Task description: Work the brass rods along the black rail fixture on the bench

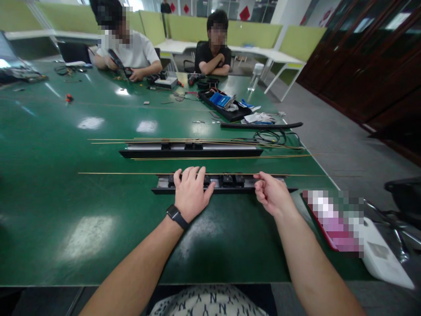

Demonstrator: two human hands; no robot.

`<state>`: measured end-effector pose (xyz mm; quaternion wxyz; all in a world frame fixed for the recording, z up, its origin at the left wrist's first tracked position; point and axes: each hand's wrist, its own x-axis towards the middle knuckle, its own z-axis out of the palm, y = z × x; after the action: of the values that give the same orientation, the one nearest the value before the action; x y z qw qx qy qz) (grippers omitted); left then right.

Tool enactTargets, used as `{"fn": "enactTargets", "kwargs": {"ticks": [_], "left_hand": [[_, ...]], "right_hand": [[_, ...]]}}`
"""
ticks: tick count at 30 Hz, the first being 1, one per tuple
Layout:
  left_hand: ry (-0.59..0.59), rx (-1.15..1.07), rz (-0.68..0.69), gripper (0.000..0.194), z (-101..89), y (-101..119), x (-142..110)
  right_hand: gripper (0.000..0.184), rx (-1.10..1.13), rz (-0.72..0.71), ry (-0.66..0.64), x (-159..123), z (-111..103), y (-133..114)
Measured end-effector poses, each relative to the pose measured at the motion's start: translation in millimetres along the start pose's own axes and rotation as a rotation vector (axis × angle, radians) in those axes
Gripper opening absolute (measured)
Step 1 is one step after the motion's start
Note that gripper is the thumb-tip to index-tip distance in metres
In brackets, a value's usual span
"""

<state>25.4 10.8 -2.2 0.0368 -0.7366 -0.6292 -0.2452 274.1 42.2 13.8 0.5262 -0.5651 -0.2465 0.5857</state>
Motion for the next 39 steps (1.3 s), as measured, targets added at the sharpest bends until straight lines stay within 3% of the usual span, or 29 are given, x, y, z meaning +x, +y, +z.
{"fn": "enactTargets", "kwargs": {"ticks": [9,28,39], "left_hand": [[-0.016,0.007,0.002,0.049,-3.0,0.3,0.7],[0.019,-0.017,0.014,0.050,1.1,-1.4,0.4],[0.036,-0.041,-0.002,0.050,-0.2,-1.7,0.1]], "right_hand": [[0.010,0.027,-0.050,-0.022,1.6,-5.9,8.1],[0.013,0.038,0.017,-0.108,-1.9,-3.3,6.1],[0.012,0.069,0.015,0.017,-4.8,0.0,1.9]]}}
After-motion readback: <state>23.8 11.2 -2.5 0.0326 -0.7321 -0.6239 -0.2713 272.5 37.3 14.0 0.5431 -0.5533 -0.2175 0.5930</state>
